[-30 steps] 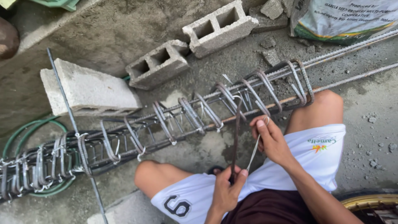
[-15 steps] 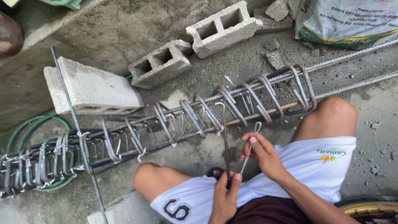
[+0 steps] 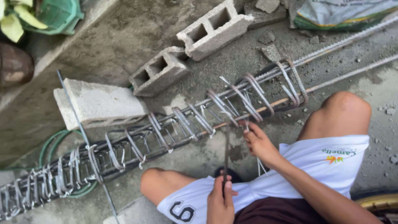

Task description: Tying steel rebars together using wire and a manual rebar tying tool to create a reinforcement cage

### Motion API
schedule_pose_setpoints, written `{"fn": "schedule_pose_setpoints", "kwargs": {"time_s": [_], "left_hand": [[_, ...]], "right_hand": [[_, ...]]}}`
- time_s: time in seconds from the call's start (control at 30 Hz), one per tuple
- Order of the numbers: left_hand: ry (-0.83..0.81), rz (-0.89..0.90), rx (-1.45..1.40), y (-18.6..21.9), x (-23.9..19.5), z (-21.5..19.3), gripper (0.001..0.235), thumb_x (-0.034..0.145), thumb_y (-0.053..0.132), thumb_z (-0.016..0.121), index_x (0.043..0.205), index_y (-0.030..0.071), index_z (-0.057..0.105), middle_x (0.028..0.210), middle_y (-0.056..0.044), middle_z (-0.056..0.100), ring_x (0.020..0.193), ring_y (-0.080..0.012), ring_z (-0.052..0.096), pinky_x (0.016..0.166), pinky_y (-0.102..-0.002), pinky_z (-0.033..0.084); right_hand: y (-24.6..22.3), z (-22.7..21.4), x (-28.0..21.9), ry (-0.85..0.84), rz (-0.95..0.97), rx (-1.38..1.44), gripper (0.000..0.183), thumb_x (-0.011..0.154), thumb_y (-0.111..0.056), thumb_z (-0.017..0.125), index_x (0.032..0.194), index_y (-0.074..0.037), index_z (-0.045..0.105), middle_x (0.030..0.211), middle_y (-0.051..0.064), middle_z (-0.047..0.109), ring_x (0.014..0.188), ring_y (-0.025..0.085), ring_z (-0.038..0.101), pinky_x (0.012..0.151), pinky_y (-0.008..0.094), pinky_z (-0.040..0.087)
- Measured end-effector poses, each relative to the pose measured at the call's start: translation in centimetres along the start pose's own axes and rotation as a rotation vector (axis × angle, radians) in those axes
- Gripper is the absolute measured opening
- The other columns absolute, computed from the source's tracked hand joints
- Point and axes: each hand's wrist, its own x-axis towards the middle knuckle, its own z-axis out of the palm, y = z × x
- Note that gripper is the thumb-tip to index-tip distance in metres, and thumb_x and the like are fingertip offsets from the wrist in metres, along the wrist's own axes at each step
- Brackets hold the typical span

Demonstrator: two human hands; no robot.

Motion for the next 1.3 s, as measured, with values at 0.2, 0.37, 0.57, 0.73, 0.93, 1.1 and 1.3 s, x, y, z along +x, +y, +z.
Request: {"fn": "schedule_pose_setpoints", "kwargs": {"time_s": [0.2, 0.37, 0.57, 0.73, 0.93, 1.1, 1.3], "left_hand": [[0.108, 0.072, -0.031, 6.0, 1.2, -0.5, 0.046, 0.101, 0.019, 0.043, 0.145, 0.006, 0.050, 0.074, -0.001, 0.073, 0.064, -0.0145, 0.075, 0.062, -0.028, 0.060], [0.274, 0.114, 0.064, 5.5, 0.2, -1.8, 0.052, 0.096, 0.016, 0.048, 0.147, 0.005, 0.050, 0.058, -0.001, 0.067, 0.044, -0.0135, 0.060, 0.043, -0.026, 0.050], [0.233, 0.048, 0.248, 2.3, -1.0, -4.0, 0.048, 0.093, 0.020, 0.053, 0.139, 0.012, 0.060, 0.081, -0.005, 0.072, 0.067, -0.0190, 0.070, 0.055, -0.027, 0.058], [-0.019, -0.294, 0.039, 4.1, -0.6, -10.4, 0.041, 0.086, 0.011, 0.070, 0.124, 0.019, 0.084, 0.048, -0.002, 0.063, 0.041, -0.0129, 0.053, 0.040, -0.026, 0.039], [0.387, 0.025, 0.093, 7.8, 0.4, -10.1, 0.042, 0.091, 0.009, 0.056, 0.131, 0.006, 0.069, 0.042, -0.005, 0.056, 0.037, -0.0118, 0.049, 0.038, -0.023, 0.040], [0.034, -0.107, 0.063, 1.2, -1.1, -6.1, 0.041, 0.090, 0.013, 0.060, 0.129, 0.009, 0.072, 0.119, -0.008, 0.085, 0.107, -0.0189, 0.082, 0.089, -0.025, 0.061], [0.277, 0.065, 0.421, 12.0, 1.9, -11.1, 0.071, 0.077, 0.018, 0.068, 0.146, 0.019, 0.055, 0.056, 0.002, 0.065, 0.039, -0.0162, 0.059, 0.038, -0.029, 0.047]], "right_hand": [[0.3, -0.1, 2.8, -0.157, -0.108, 0.212, 0.008, 0.104, -0.015, 0.054, 0.097, -0.011, 0.057, 0.068, -0.003, 0.044, 0.049, 0.005, 0.028, 0.042, 0.023, 0.018], [1.2, -1.1, 3.3, -0.183, -0.164, 0.209, 0.018, 0.102, -0.015, 0.056, 0.115, -0.004, 0.062, 0.066, -0.004, 0.041, 0.051, 0.005, 0.029, 0.043, 0.023, 0.020], [-0.4, 0.3, 1.5, -0.030, -0.272, -0.091, 0.045, 0.096, -0.024, 0.066, 0.132, 0.002, 0.070, 0.073, -0.003, 0.057, 0.060, 0.005, 0.040, 0.050, 0.021, 0.031], [0.1, 0.1, 1.8, -0.050, -0.359, -0.124, 0.043, 0.095, -0.022, 0.069, 0.130, 0.003, 0.071, 0.076, -0.004, 0.061, 0.061, 0.004, 0.041, 0.050, 0.019, 0.032], [1.8, -0.1, 3.3, 0.042, -0.338, -0.078, 0.052, 0.089, -0.022, 0.076, 0.129, 0.012, 0.067, 0.081, 0.004, 0.067, 0.065, 0.007, 0.048, 0.053, 0.020, 0.039], [3.0, -0.4, 4.1, 0.015, -0.409, -0.054, 0.041, 0.090, -0.018, 0.076, 0.119, 0.010, 0.073, 0.081, 0.002, 0.068, 0.066, 0.007, 0.050, 0.056, 0.020, 0.041], [2.0, -0.1, 3.9, -0.046, -0.490, -0.045, 0.034, 0.093, -0.014, 0.074, 0.117, 0.009, 0.074, 0.090, 0.003, 0.073, 0.074, 0.007, 0.058, 0.064, 0.019, 0.048]]}}
